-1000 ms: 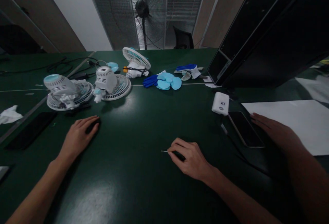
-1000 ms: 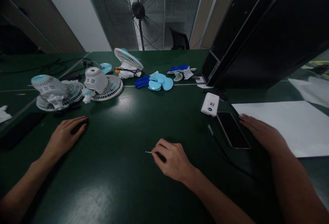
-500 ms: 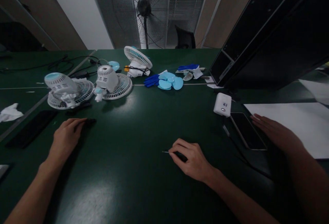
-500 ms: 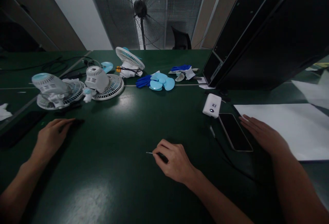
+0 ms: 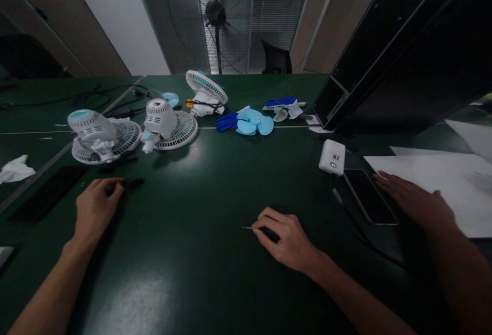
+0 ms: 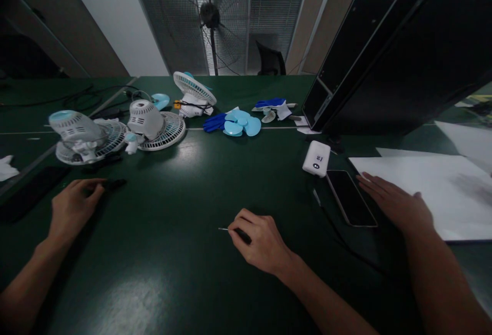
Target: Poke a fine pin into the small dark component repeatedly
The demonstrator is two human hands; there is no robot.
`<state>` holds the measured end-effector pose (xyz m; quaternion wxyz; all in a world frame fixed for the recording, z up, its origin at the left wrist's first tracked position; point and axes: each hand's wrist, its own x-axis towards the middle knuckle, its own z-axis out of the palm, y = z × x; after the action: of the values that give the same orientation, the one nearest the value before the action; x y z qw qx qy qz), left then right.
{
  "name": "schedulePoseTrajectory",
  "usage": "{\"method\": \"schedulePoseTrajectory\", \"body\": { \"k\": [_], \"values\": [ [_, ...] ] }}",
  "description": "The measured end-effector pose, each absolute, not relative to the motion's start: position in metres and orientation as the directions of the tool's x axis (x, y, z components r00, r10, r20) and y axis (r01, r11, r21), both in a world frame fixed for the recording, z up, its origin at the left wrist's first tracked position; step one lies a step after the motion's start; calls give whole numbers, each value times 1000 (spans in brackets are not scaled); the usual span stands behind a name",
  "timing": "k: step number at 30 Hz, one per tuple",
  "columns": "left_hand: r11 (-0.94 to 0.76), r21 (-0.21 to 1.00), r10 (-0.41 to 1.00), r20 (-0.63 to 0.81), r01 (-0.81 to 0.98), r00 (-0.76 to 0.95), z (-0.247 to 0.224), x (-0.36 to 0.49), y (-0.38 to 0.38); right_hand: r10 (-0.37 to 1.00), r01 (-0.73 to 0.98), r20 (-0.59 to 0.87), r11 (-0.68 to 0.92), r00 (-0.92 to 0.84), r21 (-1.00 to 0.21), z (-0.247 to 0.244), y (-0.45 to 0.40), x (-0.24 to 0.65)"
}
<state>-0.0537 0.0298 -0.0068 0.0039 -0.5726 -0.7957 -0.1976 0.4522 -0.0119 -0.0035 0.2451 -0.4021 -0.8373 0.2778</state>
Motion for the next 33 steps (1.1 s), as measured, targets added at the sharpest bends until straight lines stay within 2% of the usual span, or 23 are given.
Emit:
{"method": "schedulePoseTrajectory", "body": {
  "k": [4, 8, 14, 20, 22, 25, 29, 33],
  "values": [
    [333, 501, 843, 223, 799, -490, -8, -55, 31, 813, 553, 193, 527, -549, -645, -3, -12, 452],
    [323, 702, 778, 184, 634, -600, -15, -59, 34, 813, 552, 182, 521, -553, -651, -2, -12, 451],
    [267, 832, 750, 137, 485, -648, -17, -60, 34, 814, 541, 185, 518, -551, -663, -4, -12, 452],
    [227, 860, 770, 129, 457, -625, -16, -53, 33, 809, 537, 207, 533, -551, -653, -9, -12, 453],
    [216, 858, 775, 139, 466, -616, -16, -52, 32, 809, 567, 217, 548, -546, -615, -10, -14, 453],
    [216, 838, 787, 155, 502, -597, -16, -50, 31, 780, 615, 247, 611, -575, -498, -12, -17, 453],
    [232, 770, 784, 213, 594, -583, -13, -45, 27, 698, 620, 295, 715, -652, -322, -12, -19, 450],
    [261, 643, 806, 266, 720, -529, -10, -38, 25, 679, 617, 299, 734, -670, -283, -10, -18, 446]
  ]
}}
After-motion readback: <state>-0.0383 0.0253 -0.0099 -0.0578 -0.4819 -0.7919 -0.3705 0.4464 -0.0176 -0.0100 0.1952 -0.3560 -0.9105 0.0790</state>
